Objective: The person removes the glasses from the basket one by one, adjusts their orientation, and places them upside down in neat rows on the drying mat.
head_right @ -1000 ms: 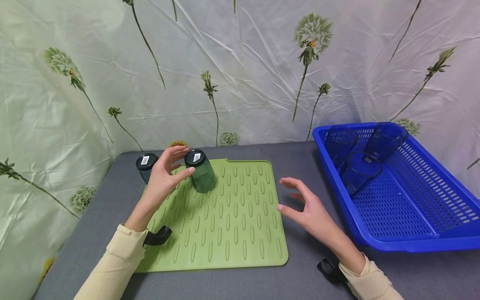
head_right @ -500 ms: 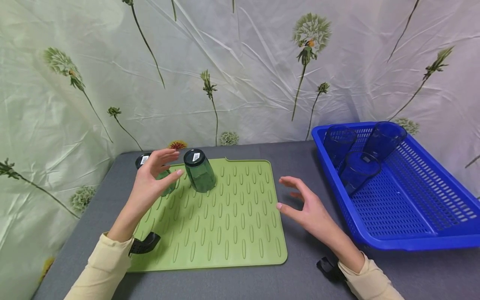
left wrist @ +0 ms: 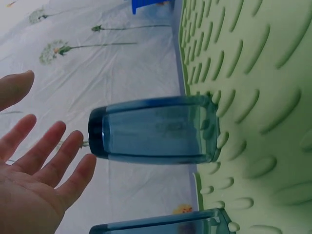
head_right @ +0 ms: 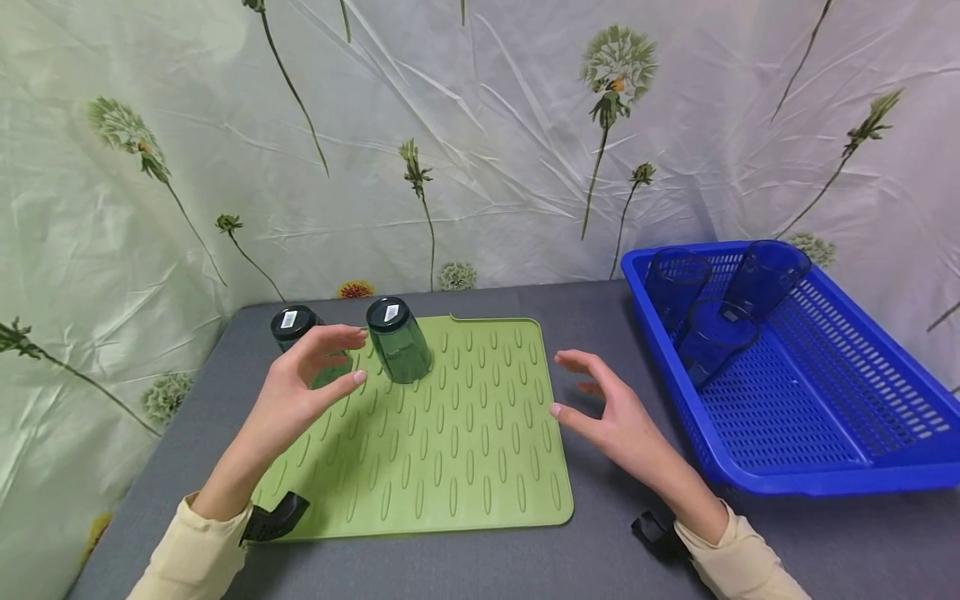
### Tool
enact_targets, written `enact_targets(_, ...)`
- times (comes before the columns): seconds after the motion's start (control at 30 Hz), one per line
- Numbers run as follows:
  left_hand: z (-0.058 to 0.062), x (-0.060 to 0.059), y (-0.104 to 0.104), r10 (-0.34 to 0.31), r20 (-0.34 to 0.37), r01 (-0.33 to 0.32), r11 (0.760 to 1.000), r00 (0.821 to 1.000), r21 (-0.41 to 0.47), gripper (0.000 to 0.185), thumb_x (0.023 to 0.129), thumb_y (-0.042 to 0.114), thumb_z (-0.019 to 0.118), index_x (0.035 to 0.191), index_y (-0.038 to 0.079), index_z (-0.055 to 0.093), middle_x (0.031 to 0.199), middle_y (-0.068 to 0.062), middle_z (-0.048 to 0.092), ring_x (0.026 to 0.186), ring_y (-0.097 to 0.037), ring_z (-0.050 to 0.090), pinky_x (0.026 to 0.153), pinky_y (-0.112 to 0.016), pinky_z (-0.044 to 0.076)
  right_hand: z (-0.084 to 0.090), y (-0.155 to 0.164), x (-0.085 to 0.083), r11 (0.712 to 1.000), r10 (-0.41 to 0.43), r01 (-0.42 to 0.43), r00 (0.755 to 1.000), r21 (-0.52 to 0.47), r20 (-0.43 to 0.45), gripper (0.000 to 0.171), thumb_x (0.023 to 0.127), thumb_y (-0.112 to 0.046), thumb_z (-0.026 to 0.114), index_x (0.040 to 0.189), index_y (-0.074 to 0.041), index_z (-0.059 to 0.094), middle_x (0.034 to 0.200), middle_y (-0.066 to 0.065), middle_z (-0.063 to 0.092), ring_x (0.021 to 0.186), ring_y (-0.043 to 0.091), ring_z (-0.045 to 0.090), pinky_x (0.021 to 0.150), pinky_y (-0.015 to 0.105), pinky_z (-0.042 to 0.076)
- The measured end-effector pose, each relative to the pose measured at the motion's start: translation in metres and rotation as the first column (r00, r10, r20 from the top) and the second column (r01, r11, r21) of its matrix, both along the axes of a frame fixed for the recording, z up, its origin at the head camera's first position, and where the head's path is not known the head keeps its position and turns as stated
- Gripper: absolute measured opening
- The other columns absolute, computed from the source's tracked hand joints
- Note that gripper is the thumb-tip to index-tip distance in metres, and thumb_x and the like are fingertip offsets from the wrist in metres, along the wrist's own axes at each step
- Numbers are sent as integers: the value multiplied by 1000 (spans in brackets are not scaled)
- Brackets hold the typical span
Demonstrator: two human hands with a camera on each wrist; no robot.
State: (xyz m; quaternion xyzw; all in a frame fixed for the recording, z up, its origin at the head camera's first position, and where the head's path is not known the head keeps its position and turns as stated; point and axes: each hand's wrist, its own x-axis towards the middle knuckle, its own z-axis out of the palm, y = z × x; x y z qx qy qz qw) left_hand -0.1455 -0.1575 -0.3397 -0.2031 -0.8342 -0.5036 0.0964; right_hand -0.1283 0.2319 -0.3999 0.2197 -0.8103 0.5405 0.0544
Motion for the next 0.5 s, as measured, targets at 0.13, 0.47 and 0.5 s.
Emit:
enact_targets(0.13, -2, 8, 4, -35, 0, 35, 999, 999, 7, 43, 88, 13, 76, 128, 16, 59, 128, 1, 60, 118, -11, 55, 100, -35, 45, 2, 0, 0, 1000, 5, -5, 1000, -4, -6, 60, 92, -8, 69, 144, -23, 43, 143, -4, 47, 134, 14, 41, 102, 20, 39)
enact_targets(0.47, -10, 23, 10, -82, 34, 82, 997, 996, -2, 45, 88, 16, 77, 129, 20, 58, 126, 9, 59, 118, -12, 56, 99, -32, 48, 6, -1, 4, 1000, 25, -25, 999, -15, -20, 61, 92, -5, 69, 144, -22, 43, 144, -3, 47, 134, 15, 41, 103, 20, 39)
enact_targets(0.5, -10, 24, 10, -85, 37, 85, 996, 996, 1, 45, 88, 16, 77, 129, 20, 58, 127, 9, 59, 118, -12, 56, 99, -32, 48, 7, -1, 4, 1000, 26, -26, 999, -17, -20, 61, 92, -5, 69, 144, -22, 44, 144, -3, 47, 134, 15, 41, 103, 20, 39)
